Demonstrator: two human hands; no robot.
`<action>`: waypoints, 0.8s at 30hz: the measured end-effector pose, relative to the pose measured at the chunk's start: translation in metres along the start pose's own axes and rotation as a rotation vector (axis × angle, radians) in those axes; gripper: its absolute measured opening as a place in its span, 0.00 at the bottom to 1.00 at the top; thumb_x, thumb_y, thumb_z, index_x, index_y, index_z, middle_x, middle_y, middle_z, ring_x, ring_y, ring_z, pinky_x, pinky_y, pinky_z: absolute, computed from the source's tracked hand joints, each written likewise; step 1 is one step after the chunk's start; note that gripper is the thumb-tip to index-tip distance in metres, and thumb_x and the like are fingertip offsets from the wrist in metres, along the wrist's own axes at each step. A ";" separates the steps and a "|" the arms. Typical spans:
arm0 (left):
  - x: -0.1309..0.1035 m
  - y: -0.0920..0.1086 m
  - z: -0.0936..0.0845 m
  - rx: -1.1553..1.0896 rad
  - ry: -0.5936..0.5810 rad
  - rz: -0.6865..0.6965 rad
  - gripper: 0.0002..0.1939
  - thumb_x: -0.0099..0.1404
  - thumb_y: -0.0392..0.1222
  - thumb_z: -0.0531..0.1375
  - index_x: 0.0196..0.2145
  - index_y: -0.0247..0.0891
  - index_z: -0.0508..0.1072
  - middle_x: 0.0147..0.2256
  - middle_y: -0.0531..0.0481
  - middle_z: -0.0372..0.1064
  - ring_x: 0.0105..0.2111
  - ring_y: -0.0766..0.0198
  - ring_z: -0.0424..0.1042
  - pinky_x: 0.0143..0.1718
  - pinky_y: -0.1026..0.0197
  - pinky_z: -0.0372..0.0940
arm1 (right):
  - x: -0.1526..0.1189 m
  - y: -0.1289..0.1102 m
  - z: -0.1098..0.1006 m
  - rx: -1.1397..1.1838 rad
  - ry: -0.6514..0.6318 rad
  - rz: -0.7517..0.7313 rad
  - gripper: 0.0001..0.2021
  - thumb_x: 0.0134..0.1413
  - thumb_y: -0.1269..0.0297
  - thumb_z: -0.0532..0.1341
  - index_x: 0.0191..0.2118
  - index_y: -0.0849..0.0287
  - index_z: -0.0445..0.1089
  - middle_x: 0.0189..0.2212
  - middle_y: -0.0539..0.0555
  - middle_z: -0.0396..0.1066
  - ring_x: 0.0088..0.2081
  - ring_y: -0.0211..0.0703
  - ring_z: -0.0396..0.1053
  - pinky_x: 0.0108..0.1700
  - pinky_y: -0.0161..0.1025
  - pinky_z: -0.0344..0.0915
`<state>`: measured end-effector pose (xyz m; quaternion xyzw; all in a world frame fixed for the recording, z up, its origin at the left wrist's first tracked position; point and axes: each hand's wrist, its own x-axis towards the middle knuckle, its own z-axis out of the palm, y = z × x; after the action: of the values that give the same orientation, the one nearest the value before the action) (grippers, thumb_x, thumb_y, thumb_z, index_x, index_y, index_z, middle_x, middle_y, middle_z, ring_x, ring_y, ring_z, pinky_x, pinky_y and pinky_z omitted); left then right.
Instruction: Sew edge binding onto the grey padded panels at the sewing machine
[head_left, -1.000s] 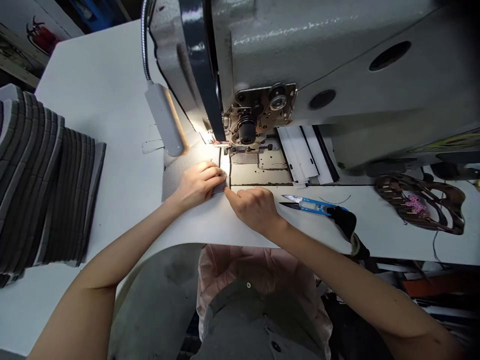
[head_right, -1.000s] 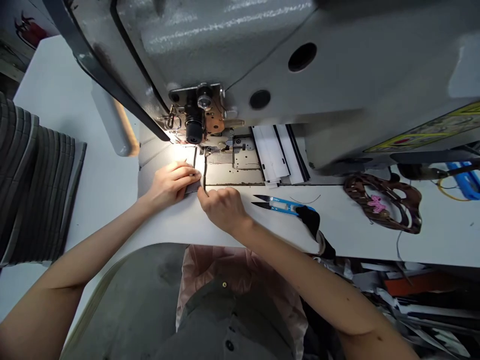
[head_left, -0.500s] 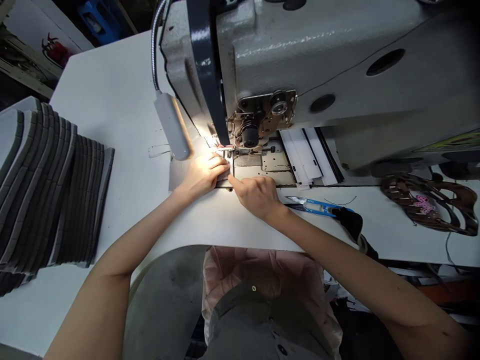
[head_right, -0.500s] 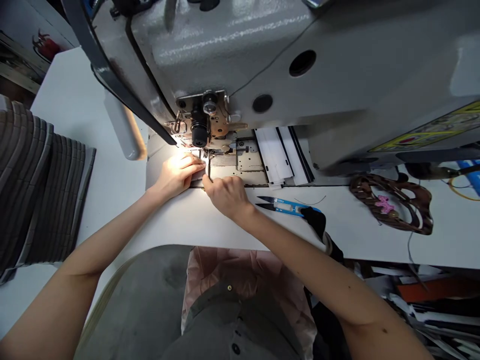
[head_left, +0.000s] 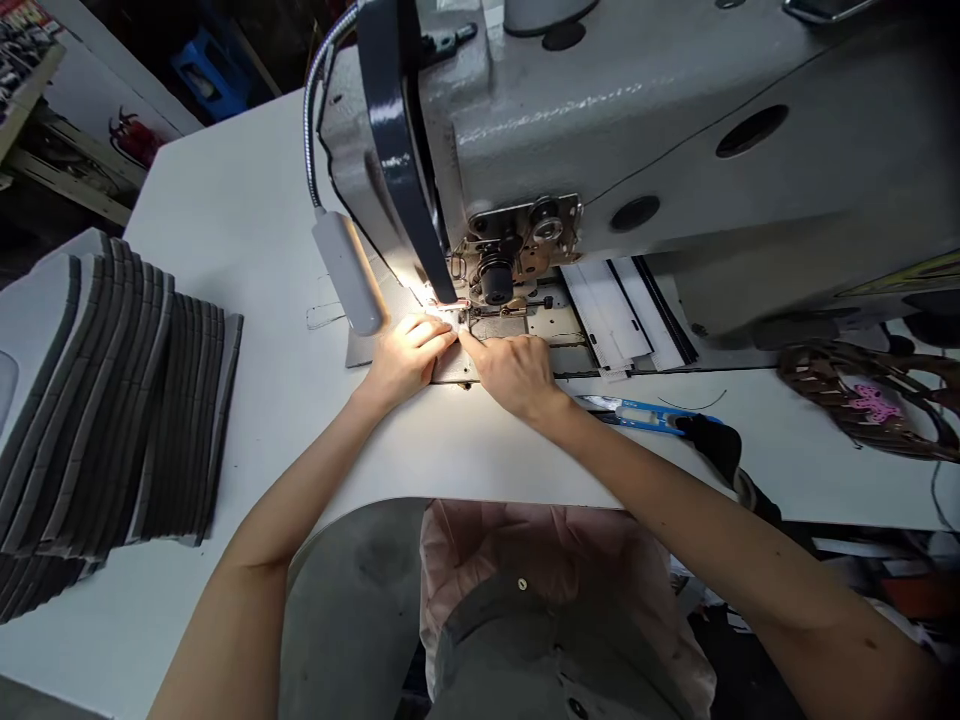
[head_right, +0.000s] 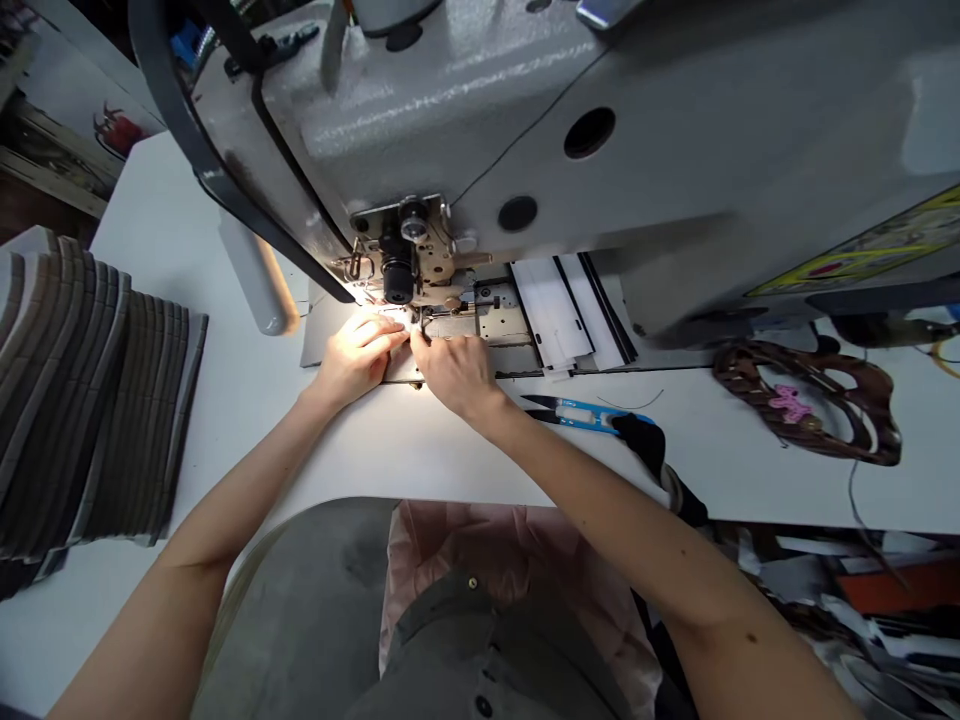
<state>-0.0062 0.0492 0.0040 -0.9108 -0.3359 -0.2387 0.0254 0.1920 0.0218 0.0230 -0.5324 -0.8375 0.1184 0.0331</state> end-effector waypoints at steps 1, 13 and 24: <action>0.000 -0.002 0.002 -0.017 0.002 -0.012 0.13 0.73 0.35 0.52 0.44 0.38 0.77 0.42 0.45 0.77 0.45 0.60 0.73 0.49 0.56 0.68 | -0.001 0.000 0.001 0.004 0.003 -0.015 0.22 0.66 0.75 0.47 0.59 0.58 0.70 0.31 0.60 0.76 0.33 0.44 0.70 0.32 0.41 0.44; 0.009 -0.016 0.018 0.037 0.053 -0.104 0.15 0.74 0.40 0.52 0.38 0.38 0.79 0.40 0.45 0.79 0.42 0.61 0.75 0.45 0.56 0.68 | -0.014 -0.002 0.008 0.035 0.041 -0.079 0.21 0.65 0.74 0.49 0.58 0.59 0.70 0.32 0.57 0.75 0.32 0.42 0.68 0.33 0.42 0.45; 0.009 -0.006 0.012 0.068 0.149 -0.037 0.12 0.72 0.34 0.54 0.37 0.38 0.78 0.38 0.48 0.79 0.40 0.60 0.75 0.44 0.58 0.69 | -0.016 -0.003 0.005 0.080 0.046 -0.086 0.19 0.66 0.74 0.46 0.54 0.60 0.70 0.36 0.57 0.75 0.35 0.45 0.70 0.35 0.41 0.52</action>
<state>0.0013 0.0616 -0.0033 -0.8826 -0.3579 -0.2949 0.0768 0.1955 0.0058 0.0199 -0.4968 -0.8532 0.1379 0.0788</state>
